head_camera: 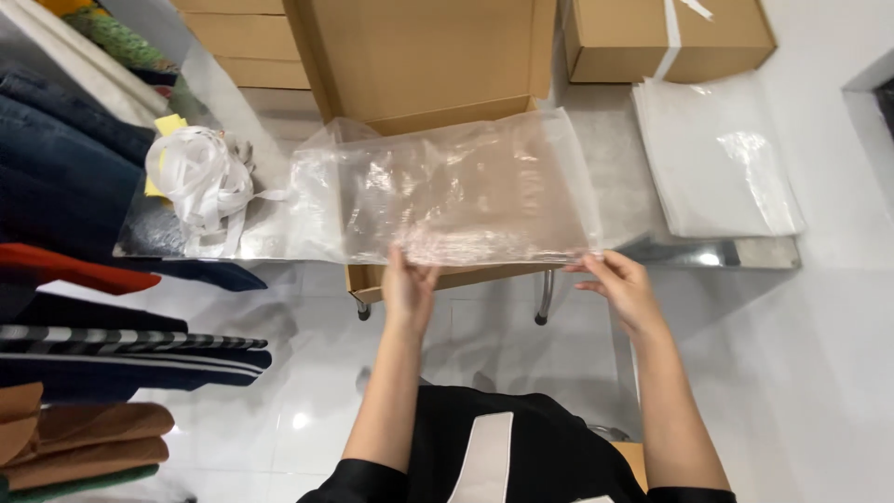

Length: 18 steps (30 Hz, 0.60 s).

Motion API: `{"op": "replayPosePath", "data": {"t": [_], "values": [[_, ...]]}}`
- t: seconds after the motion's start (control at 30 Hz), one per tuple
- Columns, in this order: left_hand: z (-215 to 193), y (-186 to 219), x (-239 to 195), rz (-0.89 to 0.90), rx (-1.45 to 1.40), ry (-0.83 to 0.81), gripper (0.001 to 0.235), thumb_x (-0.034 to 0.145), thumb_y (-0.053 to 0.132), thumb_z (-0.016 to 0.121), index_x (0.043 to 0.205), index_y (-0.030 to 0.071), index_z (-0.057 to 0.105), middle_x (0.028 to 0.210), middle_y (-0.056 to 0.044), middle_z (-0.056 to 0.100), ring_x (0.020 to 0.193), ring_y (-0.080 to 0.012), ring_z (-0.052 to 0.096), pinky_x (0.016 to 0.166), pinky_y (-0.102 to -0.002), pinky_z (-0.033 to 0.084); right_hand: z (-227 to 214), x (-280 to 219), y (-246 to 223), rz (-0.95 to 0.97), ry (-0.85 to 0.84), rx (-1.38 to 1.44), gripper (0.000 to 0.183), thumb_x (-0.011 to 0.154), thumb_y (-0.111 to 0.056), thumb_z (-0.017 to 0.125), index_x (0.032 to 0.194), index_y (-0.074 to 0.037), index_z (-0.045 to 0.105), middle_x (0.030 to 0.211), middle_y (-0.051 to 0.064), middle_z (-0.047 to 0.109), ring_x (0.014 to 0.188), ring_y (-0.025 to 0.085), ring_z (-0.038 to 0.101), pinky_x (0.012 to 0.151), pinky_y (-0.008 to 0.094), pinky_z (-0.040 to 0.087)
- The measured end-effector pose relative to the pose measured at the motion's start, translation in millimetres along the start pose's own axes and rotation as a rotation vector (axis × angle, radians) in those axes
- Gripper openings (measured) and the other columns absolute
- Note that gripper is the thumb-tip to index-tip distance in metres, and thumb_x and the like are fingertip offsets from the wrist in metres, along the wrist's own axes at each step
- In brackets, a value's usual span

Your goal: The person unpacks garments from plastic bags inside cardboard boxes, removes them, and hangs them on a clothing rack. They also handle packing materials and ribbons, placing items on a table and organizing boxes.

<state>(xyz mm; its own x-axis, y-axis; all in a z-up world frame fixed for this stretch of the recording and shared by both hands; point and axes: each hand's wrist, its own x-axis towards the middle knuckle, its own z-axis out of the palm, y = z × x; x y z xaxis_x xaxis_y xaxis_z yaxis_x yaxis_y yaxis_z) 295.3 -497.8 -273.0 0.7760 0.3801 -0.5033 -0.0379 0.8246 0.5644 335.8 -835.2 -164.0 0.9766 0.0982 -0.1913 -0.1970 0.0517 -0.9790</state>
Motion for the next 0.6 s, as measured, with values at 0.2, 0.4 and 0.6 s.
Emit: {"op": "replayPosePath", "data": {"t": [0.2,0.4,0.6], "values": [[12.6,90.6,-43.5,0.172,-0.034,0.143,0.048,0.114,0.035,0.053,0.15,0.003,0.05,0.147,-0.017,0.056,0.139,-0.0399,0.058,0.12,-0.052,0.046,-29.6,13.0,10.3,0.097,0.064,-0.077,0.028,0.11,-0.014,0.065,0.127,0.009,0.069,0.12,0.025,0.073,0.107,0.036,0.075,0.083,0.04,0.063],[-1.0,128.3,-66.3,0.237,0.416,0.236,0.087,0.104,0.054,0.069,0.164,0.007,0.028,0.144,-0.023,0.062,0.11,-0.0399,0.077,0.08,-0.032,0.066,-22.2,37.0,20.8,0.128,0.14,-0.14,0.041,0.112,-0.018,0.065,0.144,0.007,0.059,0.113,0.024,0.07,0.097,0.031,0.071,0.078,0.041,0.063],[9.5,140.3,-59.9,0.198,0.598,0.195,0.068,0.109,0.063,0.052,0.141,0.003,0.053,0.122,-0.024,0.071,0.093,-0.0372,0.081,0.054,-0.023,0.059,-33.3,86.7,65.0,0.041,0.262,-0.25,0.043,0.119,-0.043,0.058,0.126,-0.004,0.073,0.072,0.016,0.069,0.059,0.023,0.069,0.05,0.032,0.057]]}}
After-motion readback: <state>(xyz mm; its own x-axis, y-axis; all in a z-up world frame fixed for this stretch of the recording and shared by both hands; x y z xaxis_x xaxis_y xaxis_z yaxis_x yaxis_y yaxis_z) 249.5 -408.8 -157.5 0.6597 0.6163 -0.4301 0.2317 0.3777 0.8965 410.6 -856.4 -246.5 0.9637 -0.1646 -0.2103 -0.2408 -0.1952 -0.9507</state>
